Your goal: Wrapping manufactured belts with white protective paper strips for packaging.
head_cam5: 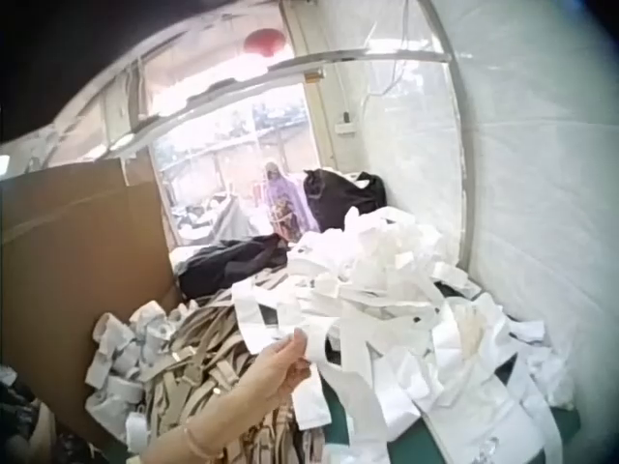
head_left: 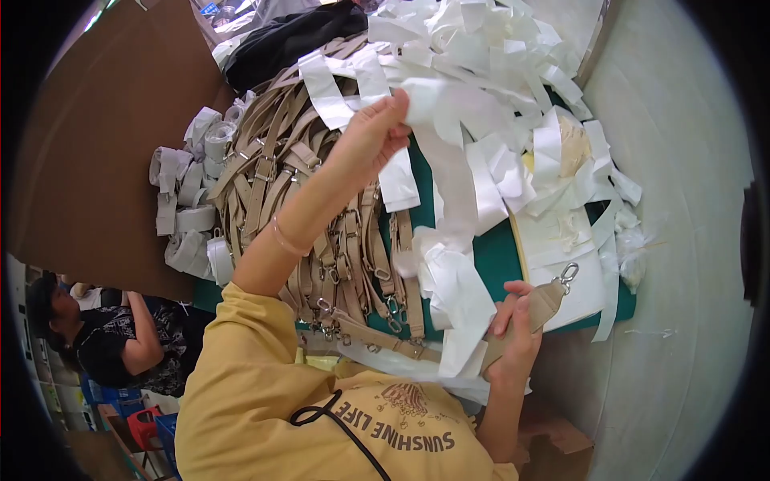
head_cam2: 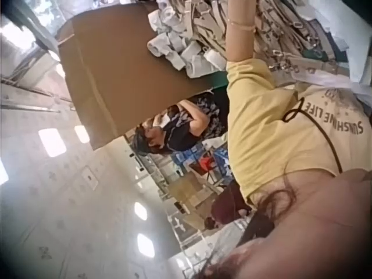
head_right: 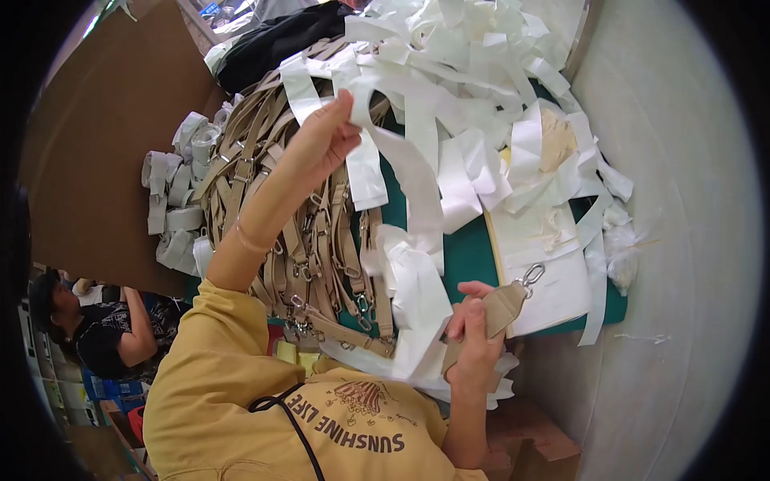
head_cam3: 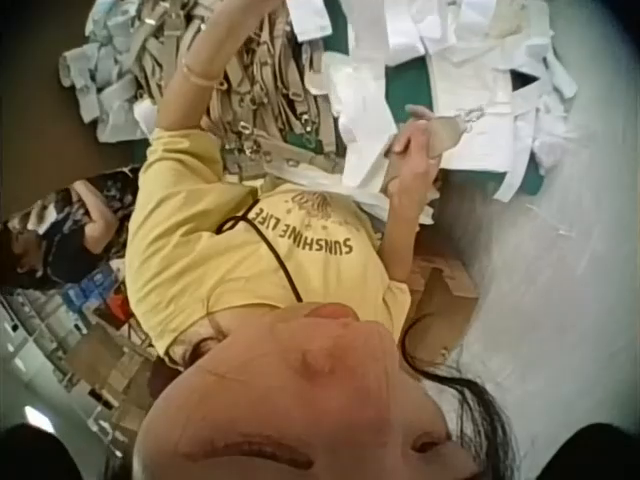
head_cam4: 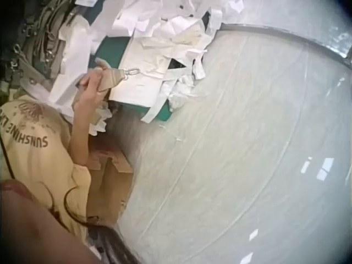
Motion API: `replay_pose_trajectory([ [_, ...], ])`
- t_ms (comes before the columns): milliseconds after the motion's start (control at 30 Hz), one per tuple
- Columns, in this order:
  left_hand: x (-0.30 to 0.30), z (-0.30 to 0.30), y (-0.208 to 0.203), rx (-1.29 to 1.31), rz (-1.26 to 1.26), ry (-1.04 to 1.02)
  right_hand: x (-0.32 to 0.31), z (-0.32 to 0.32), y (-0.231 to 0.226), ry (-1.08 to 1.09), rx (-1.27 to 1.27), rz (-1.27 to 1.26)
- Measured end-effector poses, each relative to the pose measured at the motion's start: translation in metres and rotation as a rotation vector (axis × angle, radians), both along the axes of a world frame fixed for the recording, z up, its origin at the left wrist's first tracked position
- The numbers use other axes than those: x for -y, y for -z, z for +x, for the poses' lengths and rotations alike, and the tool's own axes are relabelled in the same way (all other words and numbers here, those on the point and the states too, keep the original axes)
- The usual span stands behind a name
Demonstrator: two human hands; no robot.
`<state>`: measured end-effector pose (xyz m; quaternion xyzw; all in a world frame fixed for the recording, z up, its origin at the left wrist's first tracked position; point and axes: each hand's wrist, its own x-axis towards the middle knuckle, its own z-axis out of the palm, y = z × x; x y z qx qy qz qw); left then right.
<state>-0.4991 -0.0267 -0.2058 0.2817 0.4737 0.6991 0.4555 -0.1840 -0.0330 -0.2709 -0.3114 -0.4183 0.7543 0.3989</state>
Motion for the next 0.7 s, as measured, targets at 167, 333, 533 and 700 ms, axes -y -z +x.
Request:
replay_pose_trajectory([
  [167,0.002,-0.025,0.036,-0.234,-0.213,-0.293,0.000,0.009,0.009,0.153,-0.116,-0.128],
  [333,0.089,0.083,0.038,-1.468,0.000,0.051,-0.001,0.042,0.020,0.190,-0.017,-0.160],
  [533,0.091,0.084,0.046,-1.322,-0.183,0.301,0.022,0.059,0.014,0.077,-0.075,-0.163],
  [700,0.114,0.132,0.054,-1.928,0.075,0.692,0.026,0.063,0.020,0.024,0.081,-0.059],
])
